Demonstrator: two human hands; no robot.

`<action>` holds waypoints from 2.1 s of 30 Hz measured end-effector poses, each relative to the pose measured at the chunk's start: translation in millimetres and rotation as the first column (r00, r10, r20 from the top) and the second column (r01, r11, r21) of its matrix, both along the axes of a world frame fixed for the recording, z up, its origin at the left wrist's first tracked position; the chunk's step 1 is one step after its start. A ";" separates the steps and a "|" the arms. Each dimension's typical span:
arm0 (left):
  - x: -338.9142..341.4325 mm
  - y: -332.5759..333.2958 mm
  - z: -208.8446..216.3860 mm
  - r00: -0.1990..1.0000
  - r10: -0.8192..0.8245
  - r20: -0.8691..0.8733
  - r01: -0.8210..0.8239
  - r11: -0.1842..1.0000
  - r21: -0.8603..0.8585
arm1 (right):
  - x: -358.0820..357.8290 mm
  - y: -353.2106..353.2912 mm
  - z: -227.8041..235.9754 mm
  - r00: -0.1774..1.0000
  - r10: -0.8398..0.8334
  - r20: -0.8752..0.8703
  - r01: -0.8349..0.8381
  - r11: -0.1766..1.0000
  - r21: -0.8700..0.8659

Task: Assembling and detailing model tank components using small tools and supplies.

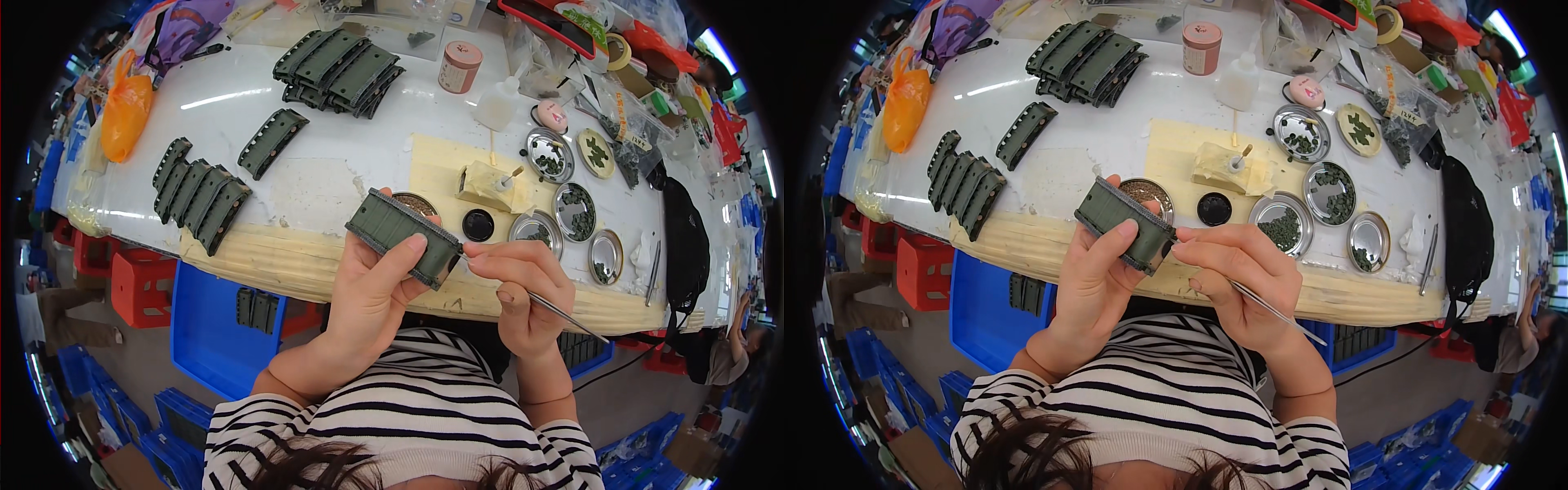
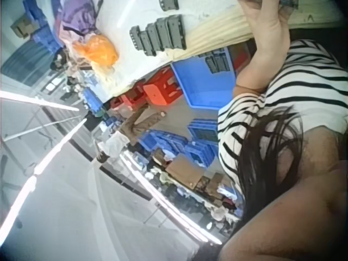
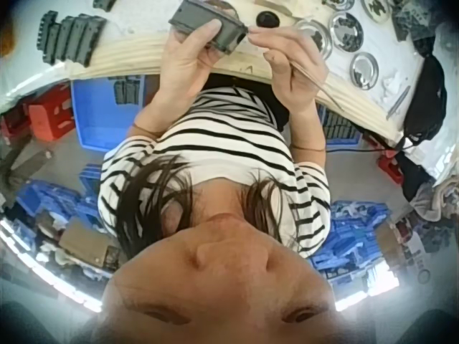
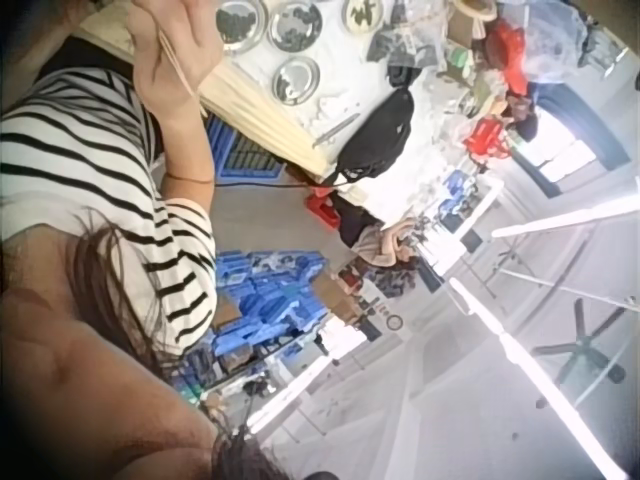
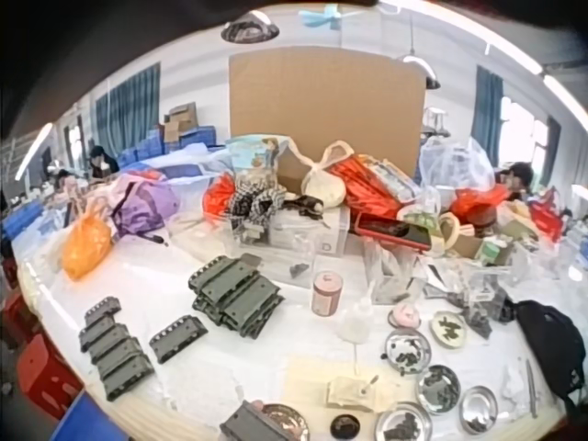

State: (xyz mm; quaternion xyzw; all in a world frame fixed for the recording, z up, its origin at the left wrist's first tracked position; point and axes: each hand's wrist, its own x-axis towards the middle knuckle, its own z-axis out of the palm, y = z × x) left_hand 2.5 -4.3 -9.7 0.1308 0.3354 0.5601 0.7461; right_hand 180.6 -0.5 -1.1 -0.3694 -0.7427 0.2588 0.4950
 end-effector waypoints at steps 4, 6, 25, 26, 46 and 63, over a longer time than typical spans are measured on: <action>1.4 -1.6 -0.5 1.000 0.021 -0.012 -0.021 1.000 0.014 | 0.8 1.2 -2.9 1.000 0.002 -0.012 -0.002 1.000 -0.009; 2.1 -2.4 0.1 1.000 0.030 -0.008 -0.030 1.000 0.009 | 1.2 2.3 -3.2 1.000 0.004 -0.014 -0.004 1.000 -0.014; 3.3 -2.3 -4.0 0.994 -0.006 0.110 0.010 0.999 -0.033 | 0.9 -1.6 -14.8 1.000 0.014 0.028 -0.019 0.979 0.205; 3.0 -2.8 -2.5 0.993 -0.011 0.117 0.016 0.999 -0.042 | 0.8 -2.6 -14.9 0.999 0.016 0.040 -0.025 0.973 0.227; -2.4 5.0 6.0 0.981 -0.161 0.103 0.161 0.987 0.016 | 1.2 -14.6 -6.5 0.998 0.067 -0.014 -0.061 0.967 0.249; -2.9 7.1 -1.2 0.962 -0.214 0.170 0.218 0.976 -0.008 | 4.8 -4.4 -7.8 0.994 0.103 -0.035 -0.091 0.962 0.258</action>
